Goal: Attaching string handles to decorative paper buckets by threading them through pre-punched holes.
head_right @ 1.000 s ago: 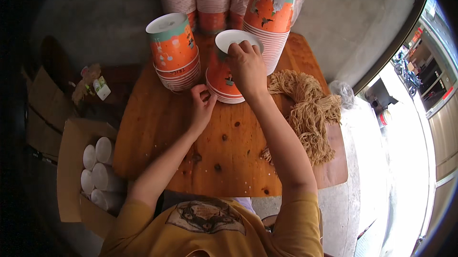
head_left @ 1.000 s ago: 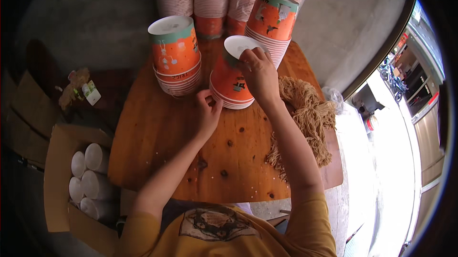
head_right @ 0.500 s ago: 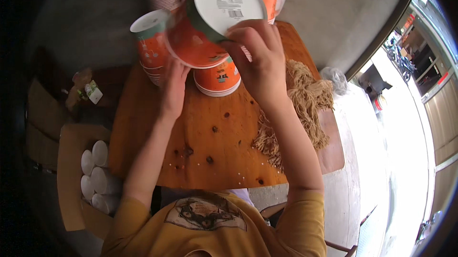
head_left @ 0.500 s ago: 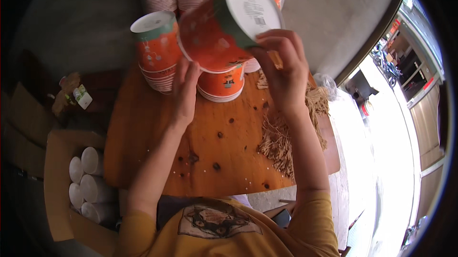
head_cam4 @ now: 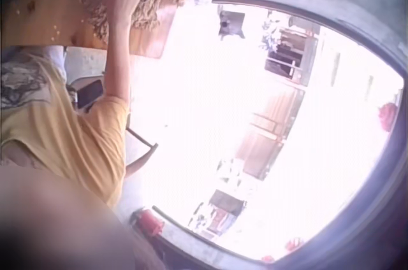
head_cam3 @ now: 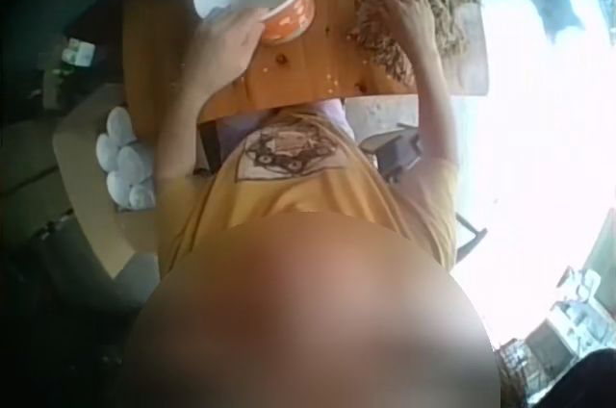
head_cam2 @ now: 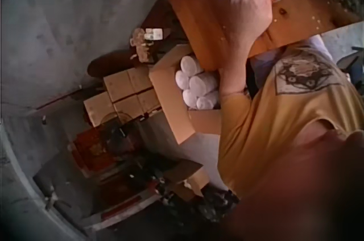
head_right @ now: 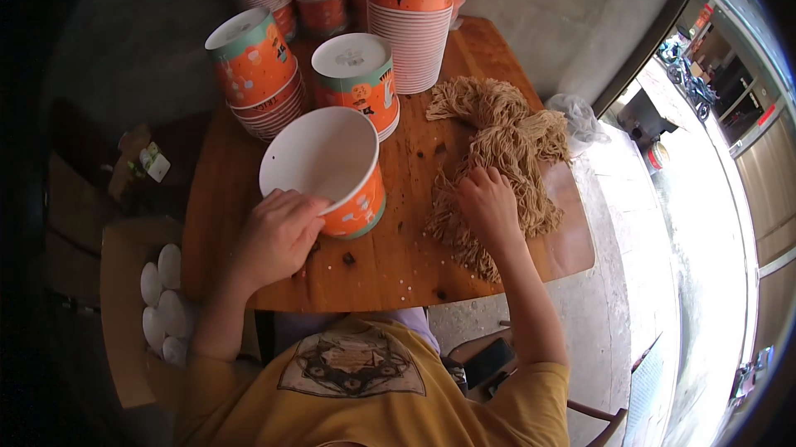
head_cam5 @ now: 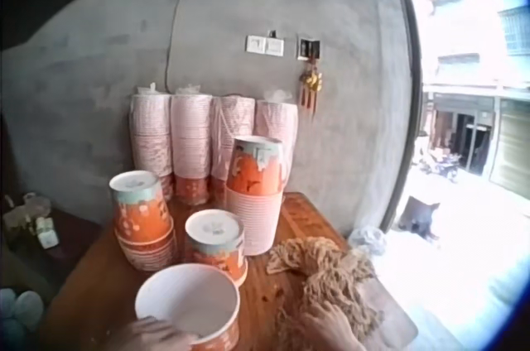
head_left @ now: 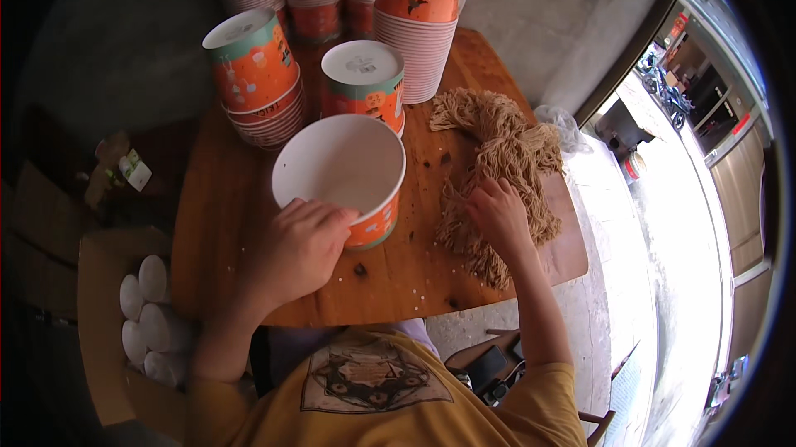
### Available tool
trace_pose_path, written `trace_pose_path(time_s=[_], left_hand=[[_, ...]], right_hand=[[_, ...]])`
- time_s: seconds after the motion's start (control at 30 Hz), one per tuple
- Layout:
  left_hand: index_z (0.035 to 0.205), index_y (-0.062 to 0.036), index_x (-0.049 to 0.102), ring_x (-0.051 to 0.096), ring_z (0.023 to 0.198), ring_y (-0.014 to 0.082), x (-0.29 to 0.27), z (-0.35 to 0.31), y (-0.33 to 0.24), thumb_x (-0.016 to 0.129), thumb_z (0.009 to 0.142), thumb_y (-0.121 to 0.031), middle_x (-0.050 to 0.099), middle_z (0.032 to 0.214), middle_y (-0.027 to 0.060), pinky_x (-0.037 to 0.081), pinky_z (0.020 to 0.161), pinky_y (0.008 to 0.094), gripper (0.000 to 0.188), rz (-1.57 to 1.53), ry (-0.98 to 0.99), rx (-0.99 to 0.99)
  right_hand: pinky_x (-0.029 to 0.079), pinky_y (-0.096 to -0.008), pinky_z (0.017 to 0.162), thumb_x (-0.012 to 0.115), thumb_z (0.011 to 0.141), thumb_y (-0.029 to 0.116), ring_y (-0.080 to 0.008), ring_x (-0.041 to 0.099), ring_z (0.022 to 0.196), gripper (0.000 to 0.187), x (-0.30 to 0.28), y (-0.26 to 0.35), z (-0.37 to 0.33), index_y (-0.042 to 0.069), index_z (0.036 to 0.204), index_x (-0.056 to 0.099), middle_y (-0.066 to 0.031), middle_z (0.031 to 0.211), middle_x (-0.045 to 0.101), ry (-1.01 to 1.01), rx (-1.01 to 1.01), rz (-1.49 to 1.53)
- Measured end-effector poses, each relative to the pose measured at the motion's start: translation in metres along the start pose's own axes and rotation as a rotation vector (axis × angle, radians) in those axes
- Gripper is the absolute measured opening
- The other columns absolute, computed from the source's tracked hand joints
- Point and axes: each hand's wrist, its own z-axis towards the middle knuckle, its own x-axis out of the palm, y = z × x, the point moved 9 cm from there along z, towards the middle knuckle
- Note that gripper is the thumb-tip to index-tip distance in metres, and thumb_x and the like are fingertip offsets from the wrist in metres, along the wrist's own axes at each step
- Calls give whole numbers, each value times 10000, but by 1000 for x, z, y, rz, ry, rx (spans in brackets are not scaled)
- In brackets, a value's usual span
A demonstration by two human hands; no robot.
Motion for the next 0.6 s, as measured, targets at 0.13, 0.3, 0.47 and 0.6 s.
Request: trace_pose_path(time_s=[0.13, 0.3, 0.47, 0.6], left_hand=[[1043, -43, 611, 613, 843, 287, 18, -13, -9, 643, 820, -30, 640, 872, 101, 471, 776, 394, 227, 116, 88, 56], [1066, -52, 603, 599, 889, 277, 20, -13, -12, 649, 824, -48, 622, 902, 91, 467, 806, 396, 246, 144, 86, 55], [1074, -67, 595, 579, 987, 293, 19, -15, -11, 677, 802, -53, 597, 1012, 101, 453, 888, 418, 285, 106, 77, 39], [1068, -73, 593, 545, 1135, 318, -2, -15, 0, 686, 761, -31, 574, 1116, 101, 403, 1018, 472, 323, 128, 25, -14]], right_hand=[[466, -432, 782, 672, 814, 156, -306, 554, 897, 105, -17, 7, 2, 84, 809, 596, -84, 894, 561, -68, 67, 164], [470, -440, 800, 665, 817, 128, -307, 559, 917, 92, -30, 21, 2, 72, 825, 593, -88, 907, 569, -207, 161, 379], [472, -432, 812, 668, 817, 138, -305, 563, 929, 95, -24, 29, 1, 76, 849, 603, -82, 901, 576, -170, 190, 238], [468, -417, 811, 668, 807, 162, -290, 564, 915, 110, 4, 19, -9, 89, 858, 602, -72, 886, 571, -52, 85, 29]])
